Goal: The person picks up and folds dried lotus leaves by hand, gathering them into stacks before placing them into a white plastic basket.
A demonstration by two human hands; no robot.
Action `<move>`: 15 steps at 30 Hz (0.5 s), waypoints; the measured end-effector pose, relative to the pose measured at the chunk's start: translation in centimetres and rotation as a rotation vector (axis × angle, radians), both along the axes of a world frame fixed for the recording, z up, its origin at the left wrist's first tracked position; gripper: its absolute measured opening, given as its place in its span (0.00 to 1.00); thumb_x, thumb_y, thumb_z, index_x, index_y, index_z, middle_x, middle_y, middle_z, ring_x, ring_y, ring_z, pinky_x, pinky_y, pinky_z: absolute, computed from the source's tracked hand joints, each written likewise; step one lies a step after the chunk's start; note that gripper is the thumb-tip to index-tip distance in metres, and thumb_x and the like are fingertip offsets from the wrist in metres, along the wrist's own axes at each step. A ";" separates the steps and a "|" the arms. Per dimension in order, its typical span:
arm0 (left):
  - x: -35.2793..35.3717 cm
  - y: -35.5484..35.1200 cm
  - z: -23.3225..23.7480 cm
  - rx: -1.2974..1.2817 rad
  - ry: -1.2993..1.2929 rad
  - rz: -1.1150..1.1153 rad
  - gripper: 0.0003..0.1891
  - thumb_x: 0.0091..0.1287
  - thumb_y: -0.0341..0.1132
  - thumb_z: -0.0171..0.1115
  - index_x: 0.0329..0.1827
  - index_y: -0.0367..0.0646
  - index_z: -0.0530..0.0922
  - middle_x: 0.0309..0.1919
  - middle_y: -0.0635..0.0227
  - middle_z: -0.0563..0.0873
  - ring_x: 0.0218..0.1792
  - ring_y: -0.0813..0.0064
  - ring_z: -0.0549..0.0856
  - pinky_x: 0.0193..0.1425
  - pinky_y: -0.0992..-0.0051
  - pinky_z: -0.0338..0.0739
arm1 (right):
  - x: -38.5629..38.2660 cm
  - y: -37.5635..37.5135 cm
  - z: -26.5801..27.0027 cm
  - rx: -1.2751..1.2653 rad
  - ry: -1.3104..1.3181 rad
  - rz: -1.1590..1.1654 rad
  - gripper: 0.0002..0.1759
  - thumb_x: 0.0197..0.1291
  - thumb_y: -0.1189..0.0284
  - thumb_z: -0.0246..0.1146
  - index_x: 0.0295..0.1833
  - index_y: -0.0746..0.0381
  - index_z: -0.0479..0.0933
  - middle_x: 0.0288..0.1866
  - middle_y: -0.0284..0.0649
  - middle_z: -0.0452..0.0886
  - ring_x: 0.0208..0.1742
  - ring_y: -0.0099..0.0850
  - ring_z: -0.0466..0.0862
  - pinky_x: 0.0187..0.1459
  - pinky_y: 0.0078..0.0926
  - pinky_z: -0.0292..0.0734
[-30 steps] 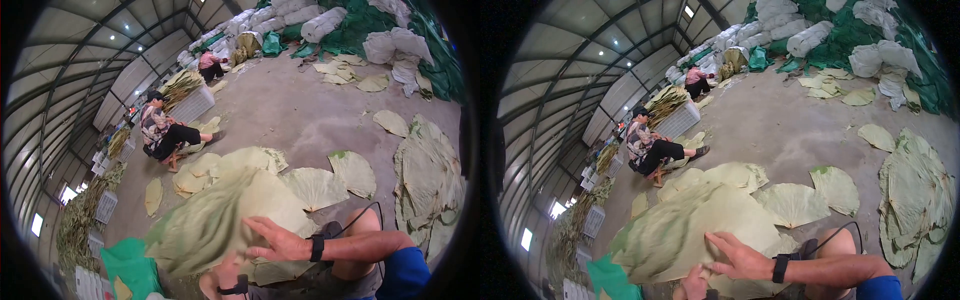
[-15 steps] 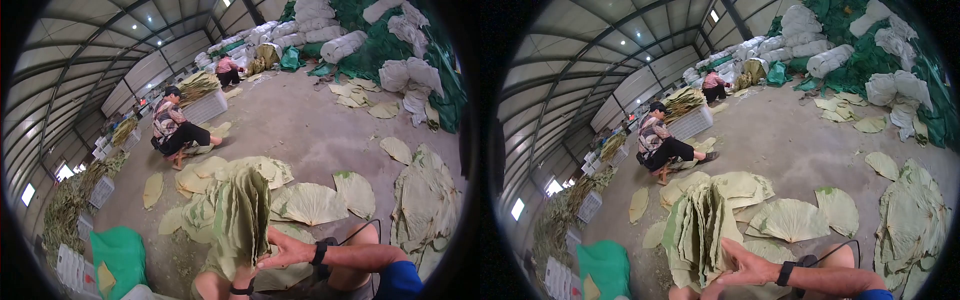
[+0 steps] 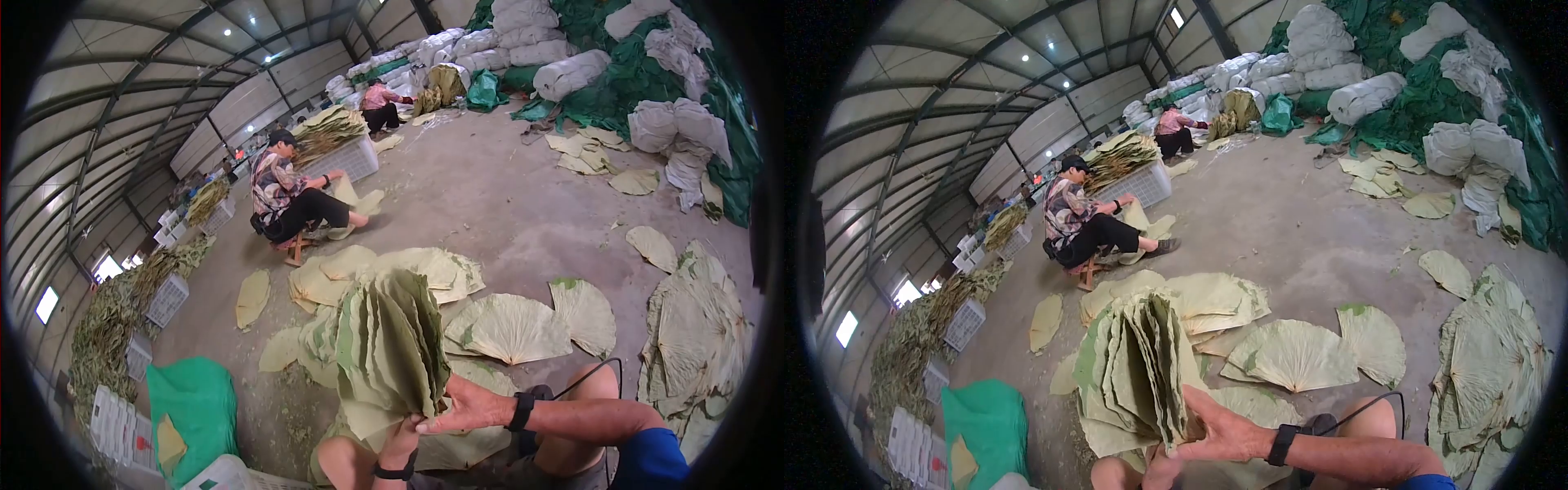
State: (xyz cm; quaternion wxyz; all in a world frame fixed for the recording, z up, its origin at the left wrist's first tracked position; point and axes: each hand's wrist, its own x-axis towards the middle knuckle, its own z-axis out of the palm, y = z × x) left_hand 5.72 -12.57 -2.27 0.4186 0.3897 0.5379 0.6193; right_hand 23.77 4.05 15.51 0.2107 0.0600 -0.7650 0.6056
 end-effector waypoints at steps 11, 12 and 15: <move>4.3 2.2 9.5 0.283 -0.102 0.049 0.35 0.76 0.47 0.56 0.79 0.38 0.56 0.74 0.62 0.67 0.72 0.65 0.69 0.76 0.64 0.63 | -0.2 -1.3 -0.7 -0.069 0.097 -0.130 0.37 0.70 0.62 0.61 0.77 0.68 0.57 0.78 0.58 0.57 0.80 0.50 0.55 0.79 0.41 0.50; 4.5 2.1 9.6 0.279 -0.101 0.050 0.35 0.76 0.47 0.56 0.79 0.38 0.56 0.74 0.62 0.67 0.72 0.65 0.69 0.76 0.64 0.63 | 0.0 -1.3 -0.6 -0.072 0.097 -0.129 0.37 0.70 0.62 0.61 0.77 0.68 0.57 0.78 0.58 0.57 0.80 0.50 0.55 0.79 0.41 0.50; 5.8 2.7 12.5 0.278 -0.057 0.043 0.41 0.76 0.60 0.51 0.78 0.33 0.57 0.77 0.57 0.63 0.76 0.62 0.64 0.80 0.62 0.56 | 0.0 -1.0 -0.7 0.003 0.045 -0.154 0.34 0.72 0.62 0.55 0.78 0.66 0.59 0.80 0.56 0.56 0.81 0.51 0.53 0.80 0.41 0.47</move>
